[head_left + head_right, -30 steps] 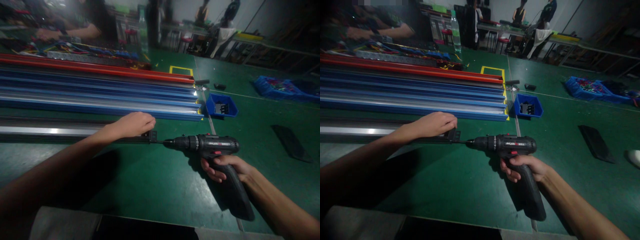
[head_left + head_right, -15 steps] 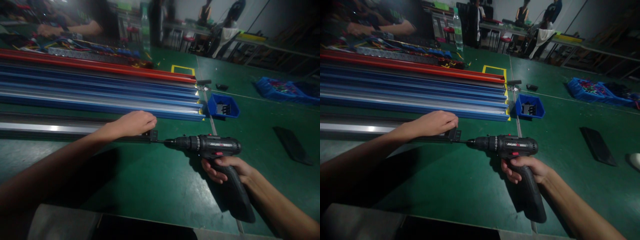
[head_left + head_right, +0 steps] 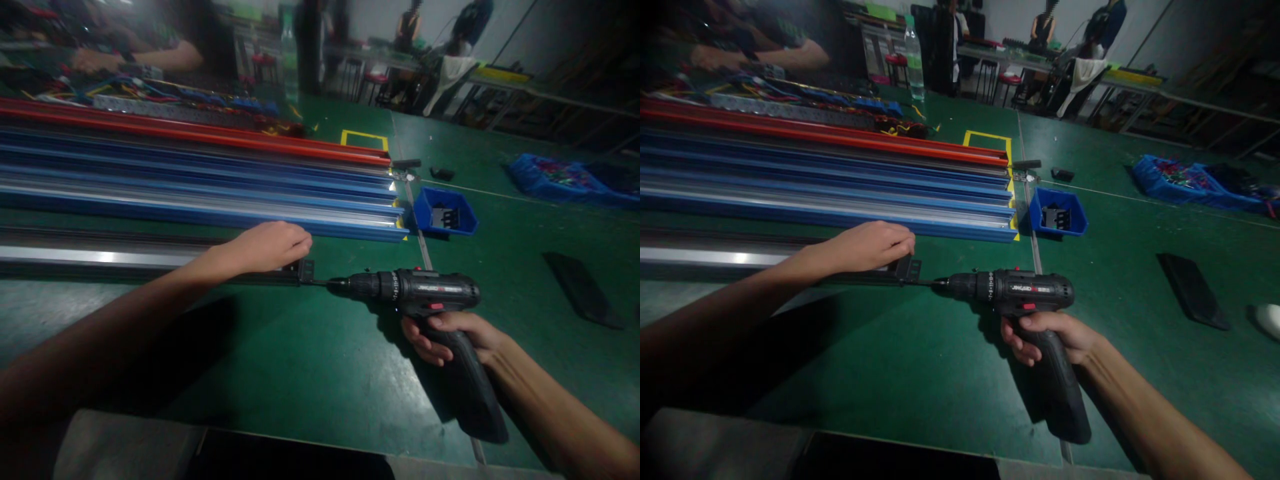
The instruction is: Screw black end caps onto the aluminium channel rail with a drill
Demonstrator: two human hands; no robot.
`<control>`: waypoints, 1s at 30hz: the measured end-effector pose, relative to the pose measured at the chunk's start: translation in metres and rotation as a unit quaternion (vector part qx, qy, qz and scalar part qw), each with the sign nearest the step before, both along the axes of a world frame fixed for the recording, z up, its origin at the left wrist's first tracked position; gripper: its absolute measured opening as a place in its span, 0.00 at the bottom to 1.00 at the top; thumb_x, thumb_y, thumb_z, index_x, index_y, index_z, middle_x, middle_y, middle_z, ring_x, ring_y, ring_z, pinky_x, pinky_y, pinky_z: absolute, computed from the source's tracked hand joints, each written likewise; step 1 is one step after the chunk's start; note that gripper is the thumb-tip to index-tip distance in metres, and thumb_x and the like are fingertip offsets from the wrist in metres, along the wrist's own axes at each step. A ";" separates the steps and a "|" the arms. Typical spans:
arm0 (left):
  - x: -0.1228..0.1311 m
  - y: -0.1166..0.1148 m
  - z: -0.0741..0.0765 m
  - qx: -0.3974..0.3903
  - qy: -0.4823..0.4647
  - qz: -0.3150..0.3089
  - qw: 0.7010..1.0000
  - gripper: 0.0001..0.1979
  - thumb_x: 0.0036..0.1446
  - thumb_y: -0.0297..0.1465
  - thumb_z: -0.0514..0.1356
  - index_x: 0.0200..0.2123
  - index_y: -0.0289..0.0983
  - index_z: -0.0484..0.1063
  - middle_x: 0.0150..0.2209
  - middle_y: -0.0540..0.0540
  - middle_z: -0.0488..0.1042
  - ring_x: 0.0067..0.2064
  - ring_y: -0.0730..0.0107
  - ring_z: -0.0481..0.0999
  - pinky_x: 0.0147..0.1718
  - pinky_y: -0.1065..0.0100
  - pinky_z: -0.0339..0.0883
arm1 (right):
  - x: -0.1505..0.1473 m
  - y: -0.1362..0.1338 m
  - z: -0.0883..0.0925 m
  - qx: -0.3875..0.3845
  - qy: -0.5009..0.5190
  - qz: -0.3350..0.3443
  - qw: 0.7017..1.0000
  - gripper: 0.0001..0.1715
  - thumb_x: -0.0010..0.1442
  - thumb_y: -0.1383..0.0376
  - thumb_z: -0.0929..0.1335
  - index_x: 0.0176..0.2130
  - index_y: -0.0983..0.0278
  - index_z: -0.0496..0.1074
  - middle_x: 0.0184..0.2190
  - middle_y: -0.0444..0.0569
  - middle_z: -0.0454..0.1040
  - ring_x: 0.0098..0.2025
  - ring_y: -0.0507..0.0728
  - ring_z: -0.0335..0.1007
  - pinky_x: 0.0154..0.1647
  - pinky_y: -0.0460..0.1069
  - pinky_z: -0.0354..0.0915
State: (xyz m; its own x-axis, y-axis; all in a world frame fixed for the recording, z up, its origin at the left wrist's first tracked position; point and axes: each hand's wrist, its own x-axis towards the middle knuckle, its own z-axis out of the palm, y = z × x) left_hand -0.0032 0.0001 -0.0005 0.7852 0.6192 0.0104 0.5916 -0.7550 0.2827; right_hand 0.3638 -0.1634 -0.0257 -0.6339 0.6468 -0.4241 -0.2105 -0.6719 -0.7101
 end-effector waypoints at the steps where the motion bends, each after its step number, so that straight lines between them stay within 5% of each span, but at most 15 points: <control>1: 0.000 0.000 0.000 0.000 0.002 0.000 1.000 0.21 0.71 0.39 0.47 0.34 0.39 0.75 0.35 0.45 0.78 0.35 0.64 0.74 0.35 0.64 0.62 | -0.001 0.000 0.002 0.000 -0.009 -0.001 1.000 0.16 0.61 0.57 0.75 0.39 0.69 0.83 0.29 0.49 0.72 0.20 0.48 0.56 0.25 0.46 0.67; 18: 0.001 -0.001 0.001 -0.005 -0.007 -0.001 1.000 0.21 0.71 0.38 0.47 0.34 0.38 0.75 0.35 0.45 0.77 0.36 0.64 0.74 0.35 0.64 0.62 | 0.008 0.001 -0.014 -0.003 0.056 0.020 0.998 0.18 0.64 0.58 0.75 0.43 0.72 0.81 0.30 0.49 0.72 0.22 0.46 0.59 0.27 0.44 0.69; 30: 0.001 -0.001 0.001 0.001 -0.007 -0.005 1.000 0.20 0.71 0.38 0.47 0.33 0.39 0.74 0.34 0.45 0.77 0.34 0.64 0.73 0.35 0.64 0.61 | -0.003 0.000 0.008 -0.021 -0.029 -0.008 0.999 0.17 0.59 0.56 0.77 0.39 0.69 0.83 0.30 0.50 0.71 0.21 0.48 0.55 0.25 0.45 0.67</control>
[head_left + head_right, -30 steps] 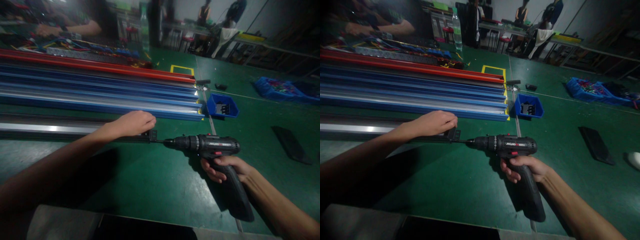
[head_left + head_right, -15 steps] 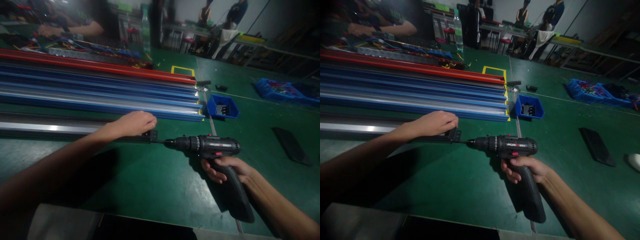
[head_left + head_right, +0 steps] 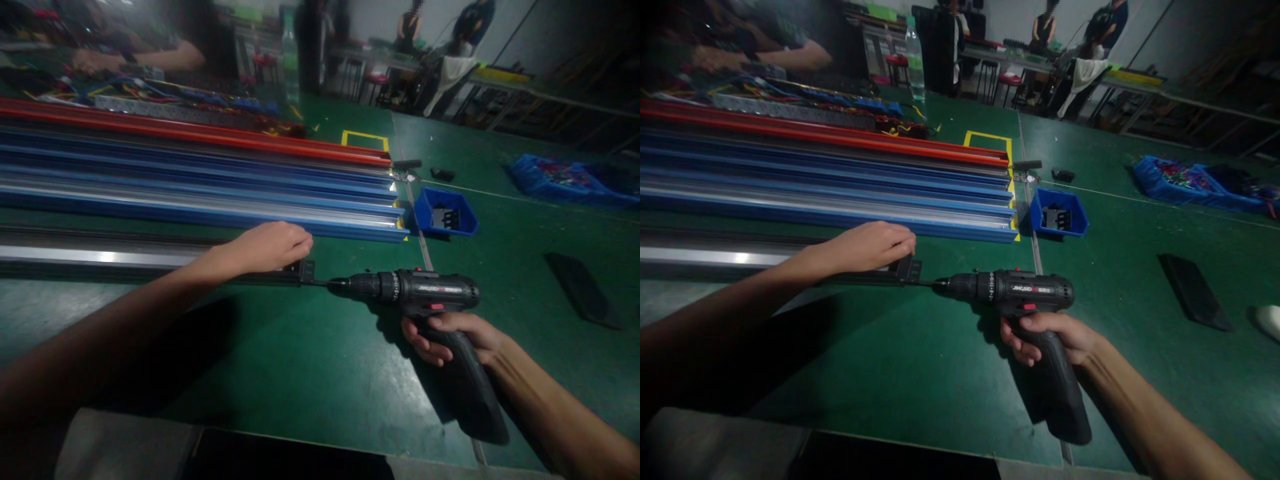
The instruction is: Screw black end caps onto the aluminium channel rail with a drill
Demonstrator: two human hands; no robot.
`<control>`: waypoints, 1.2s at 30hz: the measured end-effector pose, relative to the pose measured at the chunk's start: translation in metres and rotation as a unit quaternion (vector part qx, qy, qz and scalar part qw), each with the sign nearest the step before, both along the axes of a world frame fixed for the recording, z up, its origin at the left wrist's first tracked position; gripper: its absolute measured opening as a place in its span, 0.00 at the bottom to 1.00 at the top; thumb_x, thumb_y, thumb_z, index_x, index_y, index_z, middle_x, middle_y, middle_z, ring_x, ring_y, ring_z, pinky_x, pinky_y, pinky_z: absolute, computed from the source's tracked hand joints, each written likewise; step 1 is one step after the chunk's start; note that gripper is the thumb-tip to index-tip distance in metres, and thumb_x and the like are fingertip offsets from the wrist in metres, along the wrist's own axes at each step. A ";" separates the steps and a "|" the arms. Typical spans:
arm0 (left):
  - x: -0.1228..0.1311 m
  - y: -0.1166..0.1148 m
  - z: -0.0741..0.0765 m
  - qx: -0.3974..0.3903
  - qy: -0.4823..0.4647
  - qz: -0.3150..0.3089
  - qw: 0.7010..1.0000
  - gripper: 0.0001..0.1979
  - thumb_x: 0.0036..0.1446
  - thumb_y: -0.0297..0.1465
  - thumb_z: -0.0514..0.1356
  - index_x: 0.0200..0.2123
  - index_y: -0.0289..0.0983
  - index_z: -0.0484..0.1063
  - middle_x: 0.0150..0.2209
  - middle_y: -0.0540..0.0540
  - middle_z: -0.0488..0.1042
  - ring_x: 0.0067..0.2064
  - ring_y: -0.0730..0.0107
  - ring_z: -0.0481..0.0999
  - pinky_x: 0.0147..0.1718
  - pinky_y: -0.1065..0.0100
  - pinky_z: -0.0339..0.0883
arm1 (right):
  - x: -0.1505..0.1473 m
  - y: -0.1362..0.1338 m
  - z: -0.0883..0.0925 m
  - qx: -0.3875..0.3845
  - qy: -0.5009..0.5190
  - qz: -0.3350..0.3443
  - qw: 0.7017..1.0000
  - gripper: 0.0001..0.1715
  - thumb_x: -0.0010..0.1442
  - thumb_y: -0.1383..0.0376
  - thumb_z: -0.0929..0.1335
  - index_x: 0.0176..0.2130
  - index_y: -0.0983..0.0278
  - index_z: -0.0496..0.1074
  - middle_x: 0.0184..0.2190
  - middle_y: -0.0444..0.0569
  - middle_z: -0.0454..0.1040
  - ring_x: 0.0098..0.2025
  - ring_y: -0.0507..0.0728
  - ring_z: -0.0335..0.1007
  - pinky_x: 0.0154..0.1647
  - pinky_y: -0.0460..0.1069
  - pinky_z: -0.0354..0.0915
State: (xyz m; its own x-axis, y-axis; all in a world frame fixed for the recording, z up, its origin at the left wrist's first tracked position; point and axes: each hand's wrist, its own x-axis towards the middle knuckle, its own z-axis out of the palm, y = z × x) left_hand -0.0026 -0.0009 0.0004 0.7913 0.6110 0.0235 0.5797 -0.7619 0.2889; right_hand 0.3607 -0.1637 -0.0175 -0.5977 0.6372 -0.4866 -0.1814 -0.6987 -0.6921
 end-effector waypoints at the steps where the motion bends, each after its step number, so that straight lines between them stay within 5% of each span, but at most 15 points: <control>1: 0.000 0.000 0.000 0.003 -0.001 -0.002 1.000 0.20 0.71 0.38 0.47 0.33 0.39 0.74 0.34 0.45 0.77 0.34 0.64 0.73 0.35 0.64 0.61 | -0.001 0.000 0.001 0.005 -0.007 -0.001 1.000 0.17 0.58 0.56 0.77 0.38 0.68 0.83 0.29 0.49 0.71 0.21 0.48 0.55 0.24 0.46 0.67; 20: 0.000 0.000 0.001 -0.013 0.000 0.005 1.000 0.20 0.71 0.38 0.47 0.33 0.39 0.74 0.34 0.45 0.76 0.35 0.64 0.73 0.35 0.64 0.60 | 0.010 0.001 -0.023 0.026 0.089 0.024 0.995 0.17 0.64 0.59 0.74 0.43 0.72 0.81 0.30 0.48 0.72 0.21 0.46 0.58 0.28 0.44 0.68; 29: 0.000 0.001 -0.001 -0.010 -0.003 0.008 1.000 0.21 0.71 0.39 0.47 0.33 0.39 0.75 0.34 0.45 0.77 0.35 0.64 0.73 0.35 0.64 0.59 | 0.002 0.000 -0.008 0.012 0.025 0.004 1.000 0.18 0.61 0.56 0.77 0.40 0.70 0.83 0.29 0.49 0.72 0.21 0.48 0.55 0.25 0.45 0.68; 36: 0.000 0.000 0.000 -0.014 0.009 0.013 1.000 0.21 0.71 0.40 0.46 0.34 0.39 0.74 0.35 0.45 0.76 0.35 0.63 0.73 0.35 0.63 0.59 | 0.006 0.002 -0.014 0.015 0.071 0.021 0.997 0.17 0.65 0.59 0.75 0.44 0.71 0.82 0.32 0.50 0.74 0.23 0.46 0.59 0.29 0.43 0.69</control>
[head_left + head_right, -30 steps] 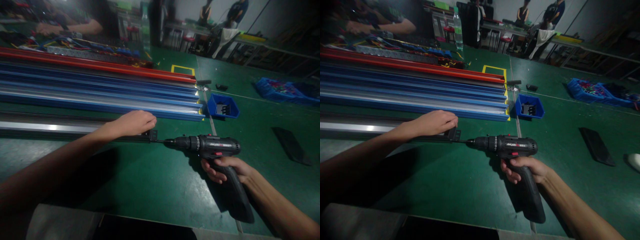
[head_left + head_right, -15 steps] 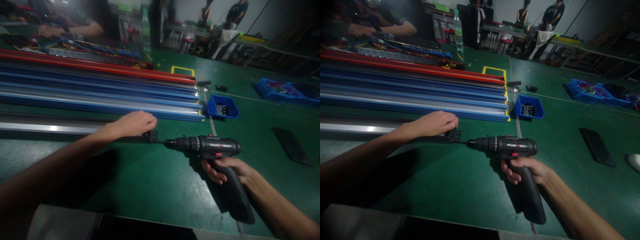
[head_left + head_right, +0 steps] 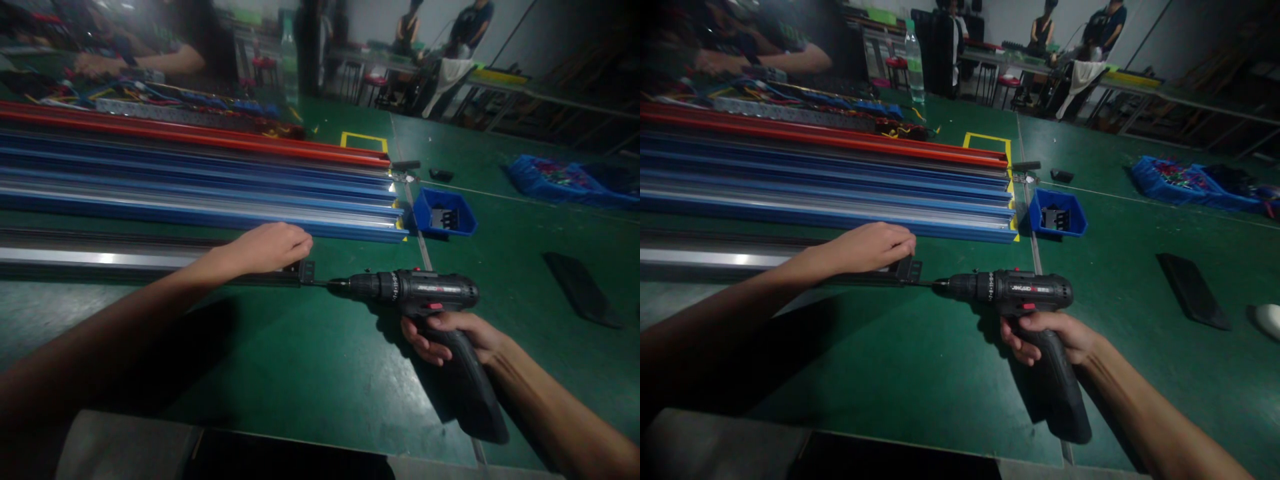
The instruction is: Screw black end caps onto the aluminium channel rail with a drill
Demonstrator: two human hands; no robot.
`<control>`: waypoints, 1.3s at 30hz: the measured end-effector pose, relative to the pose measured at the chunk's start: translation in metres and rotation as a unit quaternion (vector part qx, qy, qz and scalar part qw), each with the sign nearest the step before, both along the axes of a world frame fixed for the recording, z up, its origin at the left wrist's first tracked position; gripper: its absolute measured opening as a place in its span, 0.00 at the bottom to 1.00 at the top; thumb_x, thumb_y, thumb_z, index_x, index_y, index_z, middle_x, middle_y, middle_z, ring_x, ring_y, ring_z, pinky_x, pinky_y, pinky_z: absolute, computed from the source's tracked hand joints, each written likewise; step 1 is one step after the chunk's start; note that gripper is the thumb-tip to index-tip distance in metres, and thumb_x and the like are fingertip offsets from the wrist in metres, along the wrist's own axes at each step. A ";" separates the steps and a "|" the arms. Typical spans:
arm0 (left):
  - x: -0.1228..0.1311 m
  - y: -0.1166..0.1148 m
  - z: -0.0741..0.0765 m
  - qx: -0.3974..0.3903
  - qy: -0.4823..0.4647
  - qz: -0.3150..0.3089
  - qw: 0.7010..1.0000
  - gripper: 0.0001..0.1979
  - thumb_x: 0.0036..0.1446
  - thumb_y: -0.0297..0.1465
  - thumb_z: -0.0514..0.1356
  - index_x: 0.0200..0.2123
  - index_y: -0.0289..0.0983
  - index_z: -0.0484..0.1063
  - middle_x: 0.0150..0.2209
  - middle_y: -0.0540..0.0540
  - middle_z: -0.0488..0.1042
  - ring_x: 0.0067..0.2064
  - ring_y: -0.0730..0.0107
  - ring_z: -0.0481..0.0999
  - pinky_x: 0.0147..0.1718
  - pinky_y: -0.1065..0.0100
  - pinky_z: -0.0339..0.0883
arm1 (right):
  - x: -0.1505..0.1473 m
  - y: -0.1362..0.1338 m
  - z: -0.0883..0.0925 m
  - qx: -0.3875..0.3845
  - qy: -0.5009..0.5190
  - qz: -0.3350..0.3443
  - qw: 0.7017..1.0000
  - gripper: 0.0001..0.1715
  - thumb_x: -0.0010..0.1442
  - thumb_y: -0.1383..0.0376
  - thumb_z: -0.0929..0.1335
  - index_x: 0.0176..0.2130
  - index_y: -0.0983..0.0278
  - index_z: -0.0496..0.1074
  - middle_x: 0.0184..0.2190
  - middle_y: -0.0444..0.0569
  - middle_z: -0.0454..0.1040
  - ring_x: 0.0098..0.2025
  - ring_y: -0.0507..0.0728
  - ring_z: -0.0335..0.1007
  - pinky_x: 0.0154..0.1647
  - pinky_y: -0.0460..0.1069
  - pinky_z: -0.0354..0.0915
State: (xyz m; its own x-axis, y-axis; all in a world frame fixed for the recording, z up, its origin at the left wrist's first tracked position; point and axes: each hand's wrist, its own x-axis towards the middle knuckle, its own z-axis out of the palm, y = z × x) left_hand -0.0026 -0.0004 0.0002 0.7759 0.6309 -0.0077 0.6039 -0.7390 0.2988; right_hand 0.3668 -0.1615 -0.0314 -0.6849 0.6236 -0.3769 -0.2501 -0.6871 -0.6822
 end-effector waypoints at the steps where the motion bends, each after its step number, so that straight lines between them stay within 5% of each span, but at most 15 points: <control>1: 0.000 0.000 0.000 0.000 0.000 -0.001 1.000 0.21 0.71 0.40 0.46 0.34 0.39 0.74 0.35 0.45 0.76 0.36 0.63 0.73 0.35 0.63 0.59 | 0.001 0.000 -0.001 0.001 0.008 0.001 1.000 0.17 0.65 0.59 0.74 0.45 0.72 0.82 0.33 0.51 0.74 0.23 0.46 0.60 0.29 0.43 0.69; 39: -0.002 0.000 -0.001 0.001 -0.008 -0.008 1.000 0.22 0.73 0.40 0.46 0.35 0.39 0.75 0.35 0.46 0.77 0.35 0.65 0.74 0.36 0.64 0.60 | 0.007 0.000 -0.006 0.004 0.027 0.011 1.000 0.17 0.66 0.60 0.74 0.46 0.73 0.82 0.32 0.50 0.75 0.24 0.46 0.63 0.30 0.44 0.71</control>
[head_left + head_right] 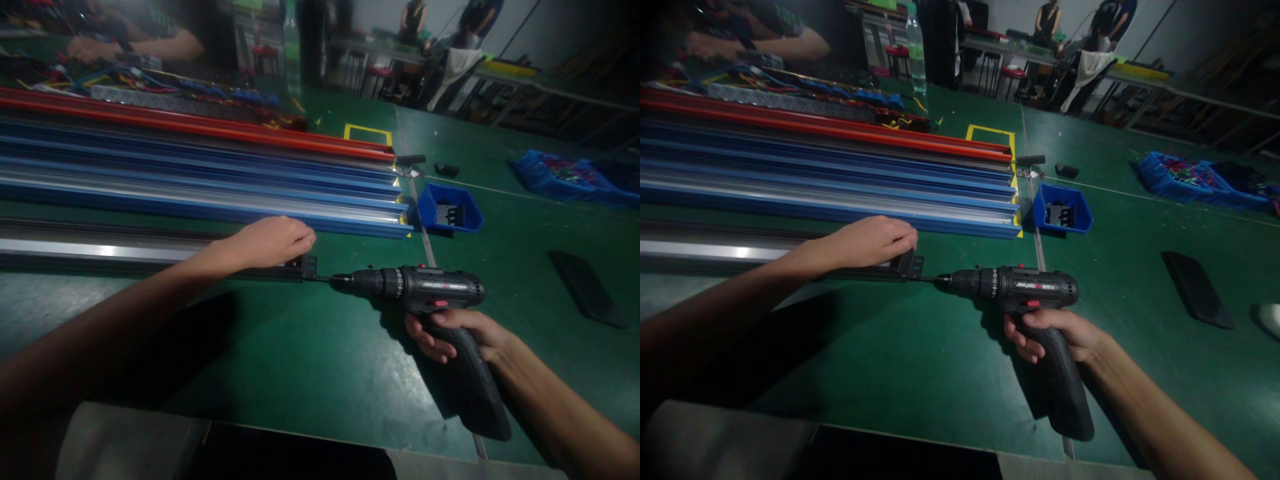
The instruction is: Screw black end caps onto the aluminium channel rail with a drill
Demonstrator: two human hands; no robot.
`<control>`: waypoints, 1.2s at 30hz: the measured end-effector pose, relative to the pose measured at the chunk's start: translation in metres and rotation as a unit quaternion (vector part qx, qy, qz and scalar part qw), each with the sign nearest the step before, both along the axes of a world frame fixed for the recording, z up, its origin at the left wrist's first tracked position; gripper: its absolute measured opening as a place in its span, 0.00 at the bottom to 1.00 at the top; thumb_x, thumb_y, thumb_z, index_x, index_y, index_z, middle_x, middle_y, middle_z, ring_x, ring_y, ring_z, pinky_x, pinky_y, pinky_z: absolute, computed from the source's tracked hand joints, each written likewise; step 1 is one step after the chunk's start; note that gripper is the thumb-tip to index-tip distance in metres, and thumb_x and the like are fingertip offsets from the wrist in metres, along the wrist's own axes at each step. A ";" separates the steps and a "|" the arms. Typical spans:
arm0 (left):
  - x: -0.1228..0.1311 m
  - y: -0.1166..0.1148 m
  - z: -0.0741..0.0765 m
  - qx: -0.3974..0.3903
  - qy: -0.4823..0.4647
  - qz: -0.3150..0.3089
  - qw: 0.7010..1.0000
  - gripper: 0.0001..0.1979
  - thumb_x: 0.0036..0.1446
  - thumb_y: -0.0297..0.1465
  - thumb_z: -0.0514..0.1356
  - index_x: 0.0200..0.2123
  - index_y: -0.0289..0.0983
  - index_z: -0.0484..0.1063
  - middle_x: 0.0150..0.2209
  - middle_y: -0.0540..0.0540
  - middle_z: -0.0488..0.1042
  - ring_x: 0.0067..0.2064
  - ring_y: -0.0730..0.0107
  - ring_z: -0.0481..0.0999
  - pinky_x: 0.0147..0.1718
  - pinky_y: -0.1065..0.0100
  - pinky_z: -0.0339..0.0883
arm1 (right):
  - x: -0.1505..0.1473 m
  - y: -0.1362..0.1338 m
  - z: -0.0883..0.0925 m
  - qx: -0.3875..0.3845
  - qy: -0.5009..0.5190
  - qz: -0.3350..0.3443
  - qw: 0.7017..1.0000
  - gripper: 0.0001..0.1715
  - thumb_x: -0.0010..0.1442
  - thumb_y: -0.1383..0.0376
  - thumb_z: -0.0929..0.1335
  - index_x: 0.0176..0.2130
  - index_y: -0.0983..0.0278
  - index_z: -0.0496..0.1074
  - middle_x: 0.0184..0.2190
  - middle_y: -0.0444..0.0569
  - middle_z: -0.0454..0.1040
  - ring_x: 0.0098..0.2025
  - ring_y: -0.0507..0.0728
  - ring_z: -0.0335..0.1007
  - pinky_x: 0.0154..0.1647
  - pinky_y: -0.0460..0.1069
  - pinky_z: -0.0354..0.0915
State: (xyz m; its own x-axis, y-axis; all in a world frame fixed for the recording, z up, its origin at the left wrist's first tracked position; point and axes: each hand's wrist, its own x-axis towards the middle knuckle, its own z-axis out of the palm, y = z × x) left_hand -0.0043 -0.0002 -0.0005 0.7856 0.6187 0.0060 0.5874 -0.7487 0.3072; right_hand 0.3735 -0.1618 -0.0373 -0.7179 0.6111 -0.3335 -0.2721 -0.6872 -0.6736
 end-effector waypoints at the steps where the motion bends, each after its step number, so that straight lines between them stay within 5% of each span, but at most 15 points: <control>1: 0.000 0.000 0.001 0.001 -0.002 0.000 1.000 0.22 0.72 0.40 0.47 0.34 0.39 0.75 0.35 0.46 0.77 0.35 0.65 0.73 0.35 0.64 0.60 | 0.000 0.000 0.000 -0.001 0.002 -0.001 1.000 0.17 0.66 0.60 0.74 0.46 0.73 0.82 0.32 0.50 0.75 0.24 0.46 0.63 0.30 0.43 0.71; 15: -0.001 0.001 0.000 0.010 -0.005 -0.010 1.000 0.22 0.73 0.40 0.47 0.36 0.39 0.77 0.36 0.45 0.79 0.36 0.65 0.76 0.36 0.65 0.63 | -0.001 -0.001 0.000 -0.003 0.023 0.000 1.000 0.16 0.69 0.62 0.73 0.47 0.74 0.80 0.33 0.50 0.74 0.25 0.46 0.64 0.31 0.43 0.71; 24: -0.001 0.000 0.001 -0.002 0.002 -0.003 1.000 0.22 0.73 0.40 0.47 0.36 0.39 0.77 0.36 0.46 0.78 0.36 0.64 0.76 0.36 0.64 0.62 | -0.006 -0.003 0.014 -0.024 -0.082 -0.026 0.996 0.16 0.62 0.58 0.75 0.42 0.69 0.83 0.31 0.51 0.74 0.22 0.49 0.59 0.28 0.46 0.70; 36: 0.000 0.000 -0.002 0.027 -0.004 -0.014 1.000 0.21 0.73 0.39 0.47 0.34 0.39 0.74 0.34 0.47 0.77 0.34 0.66 0.73 0.34 0.64 0.60 | -0.009 -0.001 0.011 0.009 -0.036 -0.015 0.999 0.16 0.64 0.58 0.74 0.43 0.69 0.84 0.30 0.48 0.72 0.21 0.48 0.55 0.27 0.45 0.69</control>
